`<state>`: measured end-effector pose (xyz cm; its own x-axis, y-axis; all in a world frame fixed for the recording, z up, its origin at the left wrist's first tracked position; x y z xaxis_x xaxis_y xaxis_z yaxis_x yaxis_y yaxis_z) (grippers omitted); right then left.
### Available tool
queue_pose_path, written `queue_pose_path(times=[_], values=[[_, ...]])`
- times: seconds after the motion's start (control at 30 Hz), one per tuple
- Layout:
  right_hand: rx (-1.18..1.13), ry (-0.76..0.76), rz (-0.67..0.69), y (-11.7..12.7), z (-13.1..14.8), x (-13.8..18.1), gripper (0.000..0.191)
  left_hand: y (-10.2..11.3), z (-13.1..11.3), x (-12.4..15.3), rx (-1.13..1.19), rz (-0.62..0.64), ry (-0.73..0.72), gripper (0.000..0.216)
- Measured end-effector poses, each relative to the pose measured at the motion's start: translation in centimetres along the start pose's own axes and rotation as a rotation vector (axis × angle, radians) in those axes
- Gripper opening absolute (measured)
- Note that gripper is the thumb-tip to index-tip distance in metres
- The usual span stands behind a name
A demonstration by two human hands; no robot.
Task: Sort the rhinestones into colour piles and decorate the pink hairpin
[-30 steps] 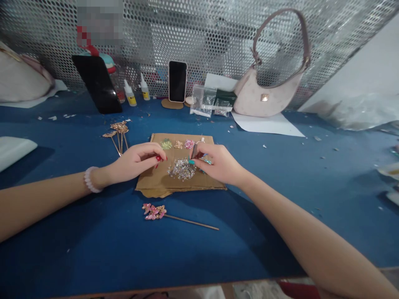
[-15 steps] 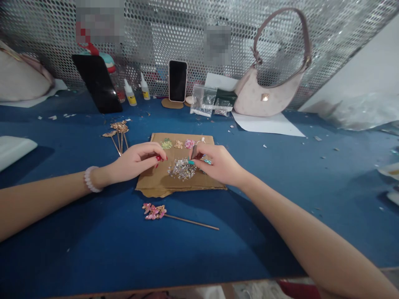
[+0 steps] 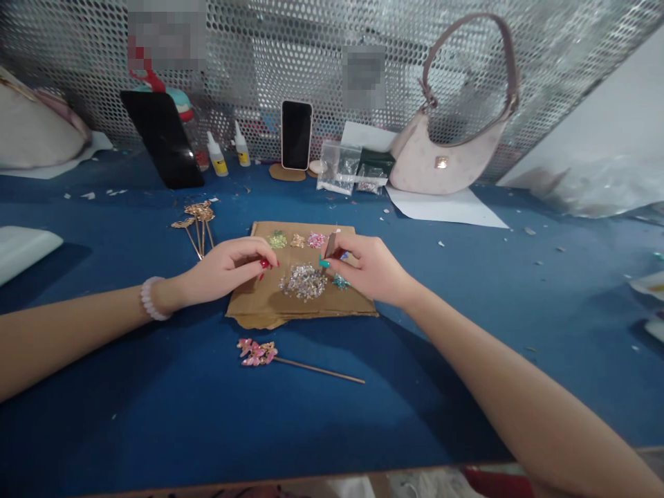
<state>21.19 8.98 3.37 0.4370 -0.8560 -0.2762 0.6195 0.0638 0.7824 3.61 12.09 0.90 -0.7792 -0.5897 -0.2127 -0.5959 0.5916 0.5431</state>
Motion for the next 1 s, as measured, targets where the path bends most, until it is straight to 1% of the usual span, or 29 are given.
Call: queue_pose_path(times=[0.17,0.33,0.43,0.63,0.8,0.9,1.0], values=[[-0.081,-0.023,-0.028,1.5,-1.9,0.0,0.007,0.0,-0.1,-0.1,-0.031,-0.006,-0.012,0.019],[-0.067,-0.048,0.044,1.8,-2.9,-0.1,0.012,0.1,-0.2,0.0,-0.038,-0.001,-0.021,0.018],[-0.037,-0.053,0.070,1.8,-2.8,-0.2,0.011,0.1,-0.1,0.0,-0.040,0.000,-0.018,0.018],[-0.042,-0.056,0.069,2.0,-2.6,-0.1,0.012,0.0,0.0,-0.1,-0.037,0.000,-0.007,0.019],[-0.073,-0.041,0.014,1.9,-2.6,0.0,0.012,0.1,-0.1,-0.1,-0.055,-0.002,-0.015,0.019],[-0.143,-0.047,-0.027,1.4,-2.1,0.0,0.014,0.1,-0.1,-0.1,-0.064,-0.004,-0.015,0.019],[-0.213,-0.069,-0.008,0.3,-1.4,-0.1,0.015,0.1,-0.2,0.0,-0.043,-0.005,-0.009,0.018]])
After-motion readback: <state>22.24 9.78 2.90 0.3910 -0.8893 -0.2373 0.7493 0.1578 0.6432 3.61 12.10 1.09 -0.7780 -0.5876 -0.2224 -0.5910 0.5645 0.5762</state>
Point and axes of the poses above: each hand's wrist, its own x-axis away from the middle knuckle, its own y-axis out of the back of the hand, z = x × y, the point moved 7 cm from there along -x, towards the middle knuckle, and after that the axes turned 5 degrees about z, right-handed, at the moved point
